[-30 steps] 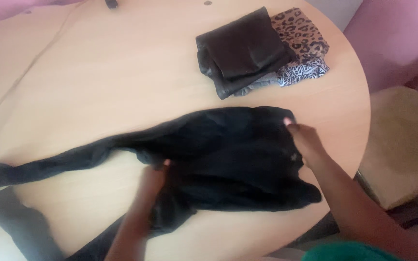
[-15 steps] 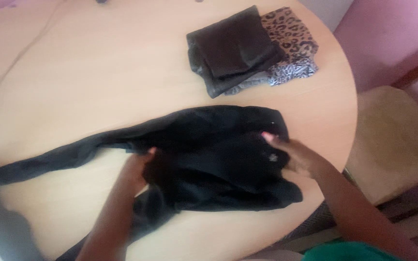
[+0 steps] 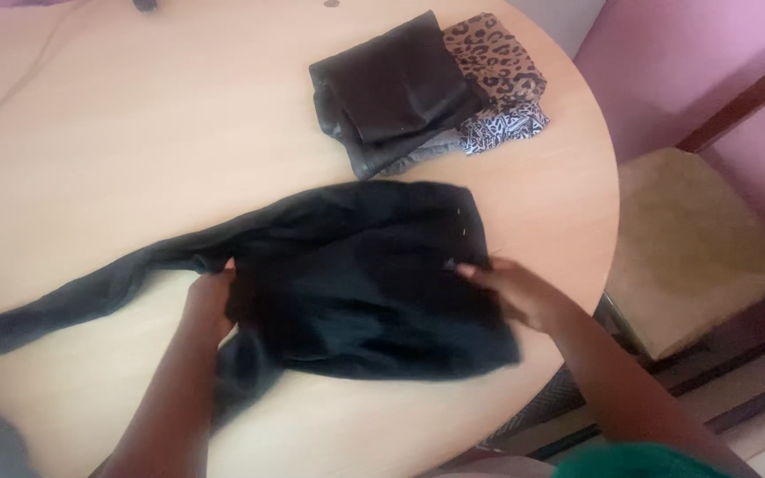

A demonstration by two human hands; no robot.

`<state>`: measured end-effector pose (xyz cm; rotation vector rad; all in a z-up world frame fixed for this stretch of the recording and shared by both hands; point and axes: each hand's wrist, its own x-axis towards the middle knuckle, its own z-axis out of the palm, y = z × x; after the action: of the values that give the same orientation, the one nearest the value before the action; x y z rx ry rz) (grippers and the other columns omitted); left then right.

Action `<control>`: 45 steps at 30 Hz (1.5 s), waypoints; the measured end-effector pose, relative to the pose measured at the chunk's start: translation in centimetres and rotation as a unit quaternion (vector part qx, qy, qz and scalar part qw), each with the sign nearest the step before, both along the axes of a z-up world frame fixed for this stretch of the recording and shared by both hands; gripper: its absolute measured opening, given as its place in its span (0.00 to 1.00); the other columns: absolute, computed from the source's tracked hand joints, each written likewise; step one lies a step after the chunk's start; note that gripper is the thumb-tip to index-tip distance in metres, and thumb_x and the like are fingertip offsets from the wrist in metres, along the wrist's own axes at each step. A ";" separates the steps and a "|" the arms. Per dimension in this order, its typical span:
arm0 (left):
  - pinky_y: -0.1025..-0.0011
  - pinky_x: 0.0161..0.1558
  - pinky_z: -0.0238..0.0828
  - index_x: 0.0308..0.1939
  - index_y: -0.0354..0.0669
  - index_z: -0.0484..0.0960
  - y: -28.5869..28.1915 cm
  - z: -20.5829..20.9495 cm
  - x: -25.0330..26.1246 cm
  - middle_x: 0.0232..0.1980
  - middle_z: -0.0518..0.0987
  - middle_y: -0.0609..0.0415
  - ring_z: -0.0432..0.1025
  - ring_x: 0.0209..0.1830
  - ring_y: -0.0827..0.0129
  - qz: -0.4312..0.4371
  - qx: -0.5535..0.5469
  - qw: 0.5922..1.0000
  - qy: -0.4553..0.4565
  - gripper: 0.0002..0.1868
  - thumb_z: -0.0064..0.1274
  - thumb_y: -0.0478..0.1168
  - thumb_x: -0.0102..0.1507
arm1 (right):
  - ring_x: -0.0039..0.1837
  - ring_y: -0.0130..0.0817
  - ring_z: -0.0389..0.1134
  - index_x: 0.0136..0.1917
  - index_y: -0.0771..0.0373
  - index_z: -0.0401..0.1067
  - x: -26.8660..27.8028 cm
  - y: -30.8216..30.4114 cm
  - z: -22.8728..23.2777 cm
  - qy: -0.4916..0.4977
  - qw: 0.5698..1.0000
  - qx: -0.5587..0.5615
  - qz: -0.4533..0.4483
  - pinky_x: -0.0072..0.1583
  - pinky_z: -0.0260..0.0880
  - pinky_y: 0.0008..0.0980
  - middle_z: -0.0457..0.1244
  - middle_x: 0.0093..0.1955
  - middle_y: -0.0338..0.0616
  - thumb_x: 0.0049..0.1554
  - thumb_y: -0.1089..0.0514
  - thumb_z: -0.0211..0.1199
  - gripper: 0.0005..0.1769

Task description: Folding a pair of black leggings on a table.

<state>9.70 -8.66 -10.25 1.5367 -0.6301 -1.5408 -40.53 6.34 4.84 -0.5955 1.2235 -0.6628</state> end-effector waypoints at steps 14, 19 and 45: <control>0.53 0.47 0.71 0.54 0.36 0.82 10.5 6.0 -8.6 0.47 0.82 0.39 0.76 0.44 0.50 -0.088 -0.008 0.987 -0.133 0.28 0.53 0.58 0.67 | 0.58 0.53 0.68 0.56 0.62 0.72 6.5 -3.1 4.0 0.589 0.668 -0.436 -0.128 0.58 0.67 0.53 0.67 0.53 0.52 0.58 0.52 0.64 0.16; 0.61 0.59 0.72 0.60 0.41 0.80 11.8 4.3 -8.4 0.54 0.84 0.52 0.77 0.53 0.62 -0.040 0.039 0.986 0.159 0.22 0.49 0.50 0.68 | 0.71 0.47 0.66 0.67 0.59 0.69 14.6 -2.7 1.1 0.376 0.746 -0.550 0.004 0.73 0.66 0.51 0.66 0.67 0.49 0.64 0.51 0.58 0.20; 0.61 0.59 0.75 0.52 0.41 0.79 1.3 5.1 3.7 0.46 0.84 0.50 0.77 0.51 0.57 0.171 0.052 0.912 0.369 0.15 0.60 0.40 0.63 | 0.83 0.50 0.44 0.81 0.63 0.50 23.5 -1.3 -3.7 0.483 0.649 -0.545 0.221 0.77 0.35 0.59 0.49 0.82 0.56 0.63 0.45 0.52 0.39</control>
<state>13.39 -7.37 -5.11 0.9414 0.1504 -1.7229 -17.04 5.06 1.16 -2.4482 1.4218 -0.6023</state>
